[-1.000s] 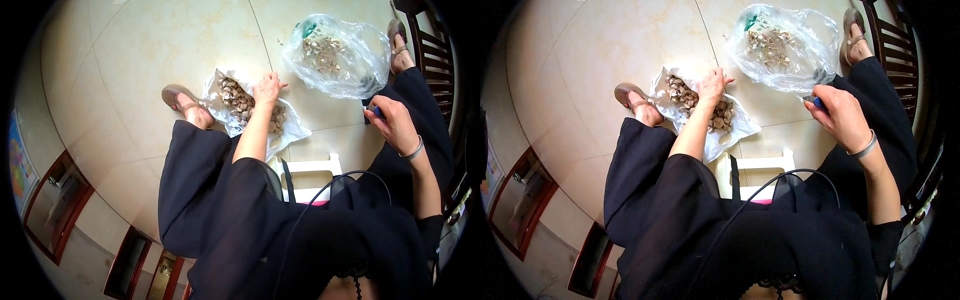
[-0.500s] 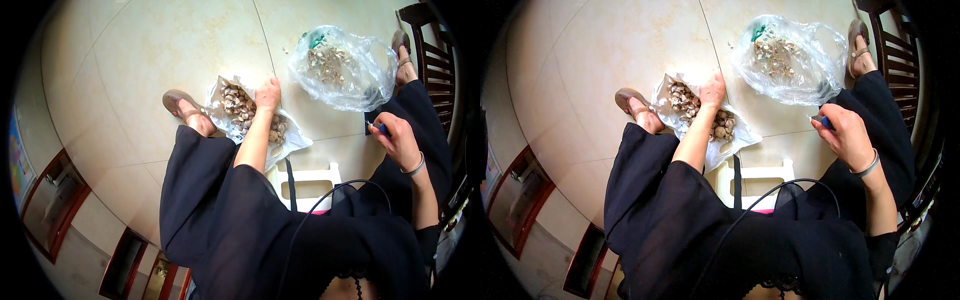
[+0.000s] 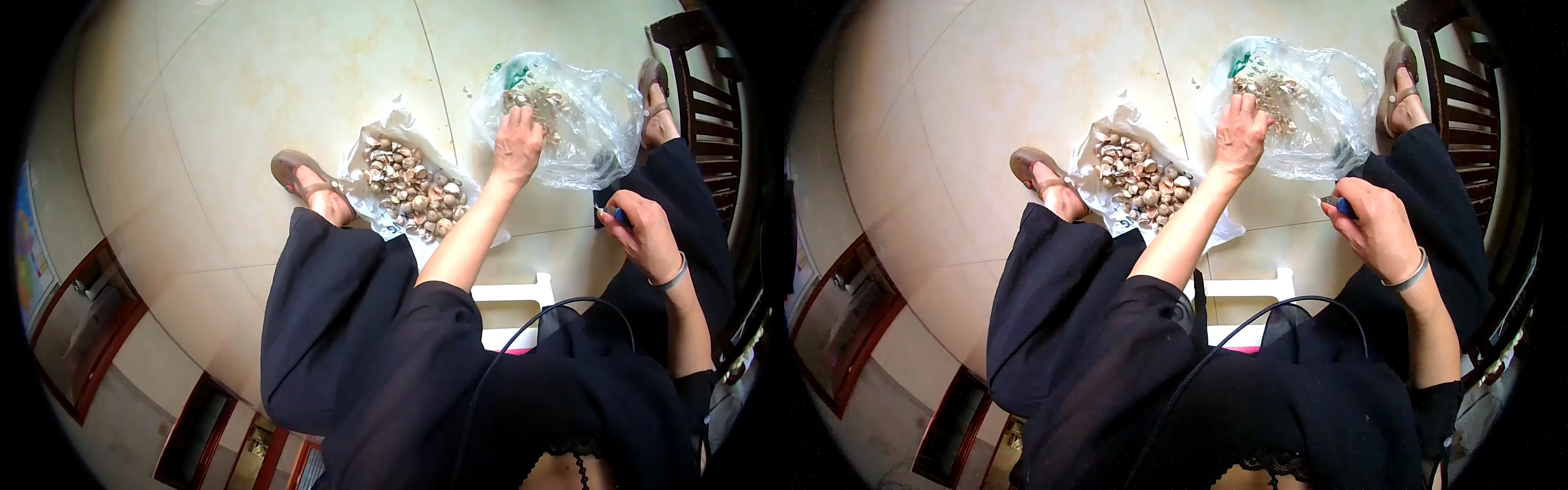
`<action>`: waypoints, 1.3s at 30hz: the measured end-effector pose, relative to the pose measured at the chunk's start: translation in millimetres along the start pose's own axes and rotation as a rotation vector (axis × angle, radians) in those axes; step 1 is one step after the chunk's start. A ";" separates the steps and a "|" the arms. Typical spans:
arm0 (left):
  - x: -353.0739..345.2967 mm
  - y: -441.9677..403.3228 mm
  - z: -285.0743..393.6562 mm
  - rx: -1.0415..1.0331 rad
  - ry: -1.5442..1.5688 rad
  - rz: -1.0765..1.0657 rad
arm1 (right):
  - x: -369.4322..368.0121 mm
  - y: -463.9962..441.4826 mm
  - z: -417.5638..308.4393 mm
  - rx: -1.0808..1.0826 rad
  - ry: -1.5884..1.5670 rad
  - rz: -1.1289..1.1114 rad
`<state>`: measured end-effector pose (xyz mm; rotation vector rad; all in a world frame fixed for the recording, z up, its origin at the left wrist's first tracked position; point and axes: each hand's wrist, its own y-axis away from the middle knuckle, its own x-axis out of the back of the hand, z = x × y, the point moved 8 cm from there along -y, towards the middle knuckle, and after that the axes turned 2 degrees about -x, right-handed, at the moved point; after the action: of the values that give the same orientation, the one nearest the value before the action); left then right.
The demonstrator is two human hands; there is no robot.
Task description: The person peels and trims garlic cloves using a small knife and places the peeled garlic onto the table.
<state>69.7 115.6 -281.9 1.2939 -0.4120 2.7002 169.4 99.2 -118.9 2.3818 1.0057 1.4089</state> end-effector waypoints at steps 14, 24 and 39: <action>31.2 12.1 -199.0 0.662 0.105 0.387 | 7.0 0.7 3.7 -0.011 -0.067 0.009; 26.3 7.6 -198.0 0.581 -0.008 0.406 | 4.5 -0.6 7.5 -0.048 -0.090 -0.006; -5.6 4.2 -144.8 0.422 0.003 0.157 | 0.9 -2.3 5.2 -0.033 -0.089 -0.003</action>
<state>-35.7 154.2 -373.6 1.4020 0.0694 3.0335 173.0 102.4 -122.2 2.3951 0.9552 1.2952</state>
